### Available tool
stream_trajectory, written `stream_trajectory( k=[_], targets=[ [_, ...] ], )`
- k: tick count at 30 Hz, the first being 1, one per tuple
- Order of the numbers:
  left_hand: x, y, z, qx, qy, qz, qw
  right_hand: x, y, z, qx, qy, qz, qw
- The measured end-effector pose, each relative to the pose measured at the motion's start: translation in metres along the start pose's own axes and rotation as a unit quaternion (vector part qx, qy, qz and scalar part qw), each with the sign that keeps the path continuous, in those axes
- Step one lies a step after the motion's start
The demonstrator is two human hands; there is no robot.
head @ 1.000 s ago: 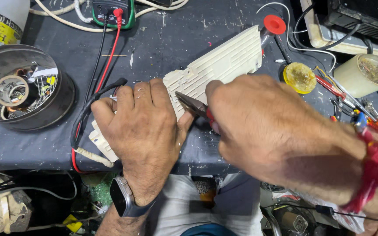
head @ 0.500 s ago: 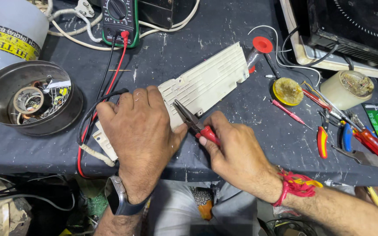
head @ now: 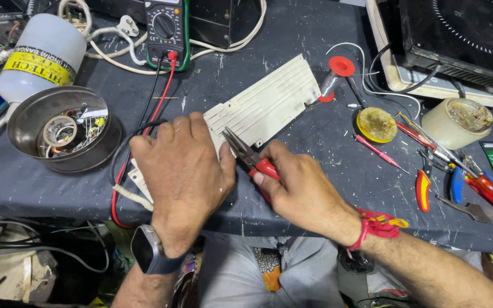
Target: The person uses a red-handled screwdriver to pry open a white plastic housing, then uses pliers to remove internal components. They place a small green circuit board into the housing and use a black marker to mark a spot on the plastic. The person continues to adjust the internal components by hand.
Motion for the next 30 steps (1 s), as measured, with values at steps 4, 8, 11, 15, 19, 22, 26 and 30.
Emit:
stream_trajectory(
  k=[4, 8, 11, 15, 19, 22, 26, 30],
  targets=[
    [-0.005, -0.009, -0.006, 0.028, -0.026, 0.030, 0.999, -0.013, -0.002, -0.009, -0.039, -0.015, -0.030, 0.999],
    [-0.006, -0.007, -0.011, 0.052, -0.035, 0.018, 0.998, -0.017, -0.002, -0.016, -0.090, -0.037, -0.041, 0.994],
    [-0.006, -0.006, -0.011, 0.057, -0.039, 0.013, 0.998, -0.020, 0.000, -0.016, -0.099, -0.041, -0.048, 0.993],
    [-0.004, -0.006, -0.013, 0.051, -0.039, 0.000, 0.998, -0.025, 0.003, -0.019, -0.116, -0.037, -0.055, 0.991],
    [-0.006, -0.006, -0.016, 0.051, -0.050, -0.006, 0.997, -0.024, 0.001, -0.018, -0.083, -0.025, -0.066, 0.994],
    [-0.005, -0.008, -0.015, 0.051, -0.042, -0.009, 0.998, -0.026, 0.002, -0.017, -0.068, -0.024, -0.076, 0.995],
    [-0.008, -0.009, -0.016, 0.056, -0.047, -0.013, 0.997, -0.036, 0.023, -0.013, -0.092, -0.007, -0.149, 0.985],
    [-0.009, -0.010, -0.016, 0.057, -0.034, -0.012, 0.998, -0.055, 0.047, -0.001, -0.018, 0.076, -0.278, 0.957]
  ],
)
Point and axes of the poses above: each hand's wrist, its own z-axis towards the middle knuckle, its own x-axis out of the palm, y = z × x, the point moved 5 cm from there along z, towards the middle knuckle, and after that the axes turned 14 degrees about y, right-handed, at the moved point
